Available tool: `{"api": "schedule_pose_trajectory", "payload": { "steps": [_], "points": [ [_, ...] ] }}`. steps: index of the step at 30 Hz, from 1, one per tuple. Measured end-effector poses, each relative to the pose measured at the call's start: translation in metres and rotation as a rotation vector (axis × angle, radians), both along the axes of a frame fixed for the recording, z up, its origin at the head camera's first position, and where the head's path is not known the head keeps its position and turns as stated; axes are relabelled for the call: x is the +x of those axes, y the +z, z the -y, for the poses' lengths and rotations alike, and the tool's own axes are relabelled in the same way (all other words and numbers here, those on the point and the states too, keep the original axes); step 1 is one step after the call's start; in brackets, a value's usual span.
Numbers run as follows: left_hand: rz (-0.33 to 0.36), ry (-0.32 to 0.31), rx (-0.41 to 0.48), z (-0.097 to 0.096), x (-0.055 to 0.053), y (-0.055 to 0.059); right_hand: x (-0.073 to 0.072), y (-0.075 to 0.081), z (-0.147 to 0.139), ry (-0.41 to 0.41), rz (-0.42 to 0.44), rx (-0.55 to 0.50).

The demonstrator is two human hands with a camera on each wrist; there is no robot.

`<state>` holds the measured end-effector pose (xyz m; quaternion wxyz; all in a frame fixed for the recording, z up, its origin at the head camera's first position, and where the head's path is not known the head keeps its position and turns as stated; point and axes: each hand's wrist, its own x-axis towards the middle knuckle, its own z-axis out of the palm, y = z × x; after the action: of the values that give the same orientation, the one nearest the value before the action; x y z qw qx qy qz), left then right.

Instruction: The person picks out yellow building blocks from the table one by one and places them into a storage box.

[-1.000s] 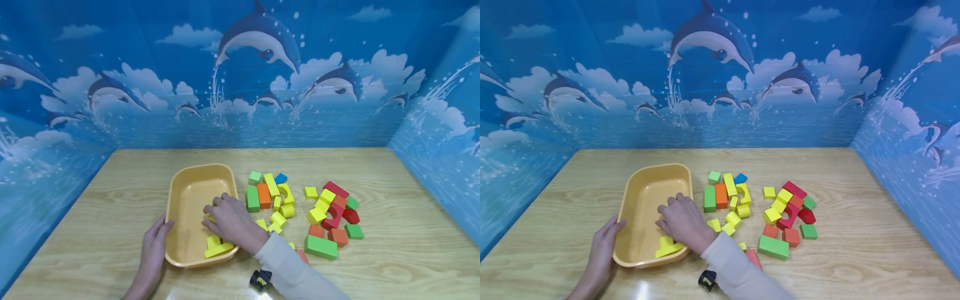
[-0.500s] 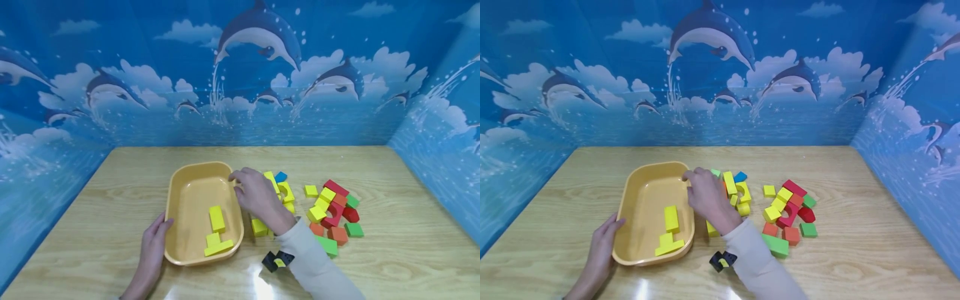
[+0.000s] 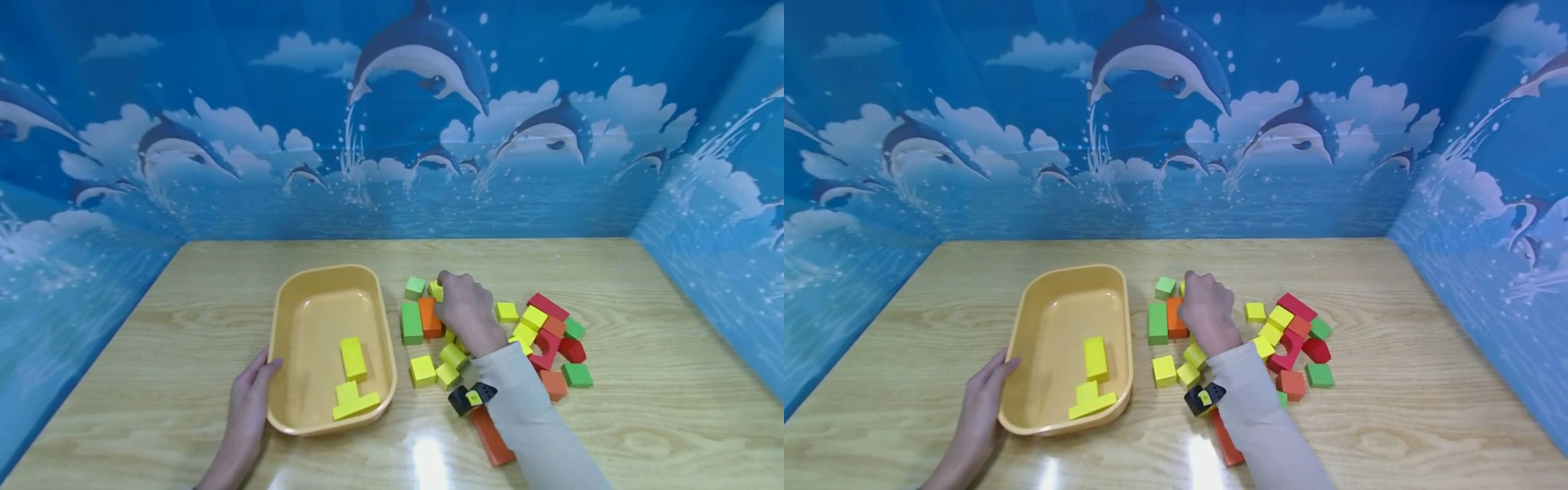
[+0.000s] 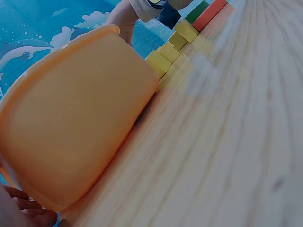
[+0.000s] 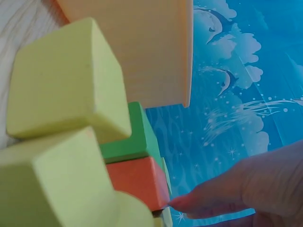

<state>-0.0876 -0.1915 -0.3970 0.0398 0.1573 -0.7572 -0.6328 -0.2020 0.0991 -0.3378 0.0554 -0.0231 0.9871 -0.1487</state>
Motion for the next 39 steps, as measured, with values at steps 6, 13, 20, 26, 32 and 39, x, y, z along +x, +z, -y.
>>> {"api": "schedule_pose_trajectory", "payload": {
  "steps": [6, 13, 20, 26, 32, 39],
  "points": [
    [-0.004, -0.004, -0.007, 0.0, 0.001, 0.001, -0.001, -0.004, -0.002, -0.014, -0.004, 0.032],
    [0.009, -0.009, -0.01, -0.001, 0.001, 0.001, -0.002, -0.007, -0.004, -0.026, 0.025, 0.054],
    [0.003, -0.011, -0.003, 0.0, 0.001, 0.001, -0.001, -0.008, -0.003, -0.035, 0.029, 0.075],
    [-0.003, -0.011, 0.027, -0.002, 0.001, 0.001, -0.001, -0.009, -0.002, -0.033, 0.068, 0.084],
    [0.005, -0.012, 0.021, -0.001, 0.001, 0.0, 0.002, -0.008, -0.001, -0.034, 0.041, 0.018],
    [0.004, -0.009, 0.01, -0.001, 0.001, 0.001, 0.014, 0.009, 0.004, 0.022, -0.094, -0.118]
  ]
}}
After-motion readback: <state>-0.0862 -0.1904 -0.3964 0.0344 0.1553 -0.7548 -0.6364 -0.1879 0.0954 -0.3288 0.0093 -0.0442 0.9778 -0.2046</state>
